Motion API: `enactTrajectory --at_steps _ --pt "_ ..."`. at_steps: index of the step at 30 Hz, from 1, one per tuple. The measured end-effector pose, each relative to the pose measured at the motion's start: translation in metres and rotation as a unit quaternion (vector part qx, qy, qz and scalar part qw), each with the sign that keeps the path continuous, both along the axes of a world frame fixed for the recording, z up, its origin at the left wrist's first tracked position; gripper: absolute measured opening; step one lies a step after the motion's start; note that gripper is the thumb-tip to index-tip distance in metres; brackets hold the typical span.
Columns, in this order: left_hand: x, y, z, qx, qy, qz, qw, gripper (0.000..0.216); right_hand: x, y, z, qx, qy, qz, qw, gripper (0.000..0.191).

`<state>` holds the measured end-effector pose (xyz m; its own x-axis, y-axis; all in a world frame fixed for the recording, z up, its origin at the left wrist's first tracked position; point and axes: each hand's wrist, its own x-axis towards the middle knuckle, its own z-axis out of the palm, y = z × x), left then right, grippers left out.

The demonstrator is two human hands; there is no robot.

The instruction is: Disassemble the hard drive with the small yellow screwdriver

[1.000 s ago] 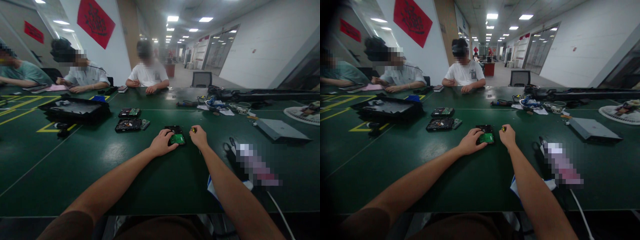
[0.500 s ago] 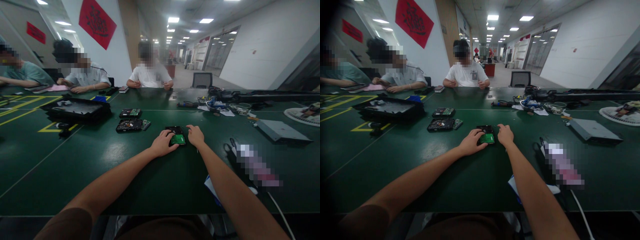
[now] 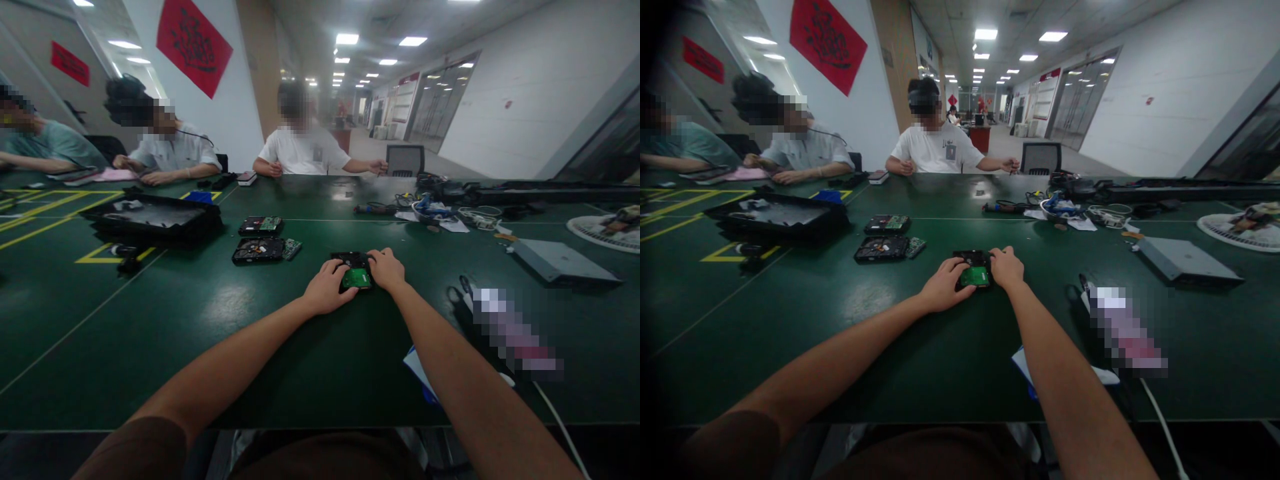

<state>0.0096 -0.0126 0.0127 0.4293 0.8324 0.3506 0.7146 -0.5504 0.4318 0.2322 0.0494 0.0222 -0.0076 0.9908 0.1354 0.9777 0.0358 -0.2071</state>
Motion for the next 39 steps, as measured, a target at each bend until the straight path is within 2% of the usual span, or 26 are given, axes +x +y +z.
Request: enactTrajectory --at_steps 17,26,39 --pt "0.000 -0.002 0.001 0.002 0.005 0.003 1.000 0.063 0.002 0.006 -0.005 0.027 0.015 0.001 1.000 0.030" --pt "0.000 -0.005 0.005 -0.009 0.021 0.005 1.000 0.068 0.004 0.011 -0.008 0.012 0.028 -0.010 0.999 0.025" --pt "0.000 -0.004 0.006 -0.016 0.032 0.009 0.999 0.067 0.022 0.026 -0.013 0.007 0.162 -0.018 0.987 0.014"
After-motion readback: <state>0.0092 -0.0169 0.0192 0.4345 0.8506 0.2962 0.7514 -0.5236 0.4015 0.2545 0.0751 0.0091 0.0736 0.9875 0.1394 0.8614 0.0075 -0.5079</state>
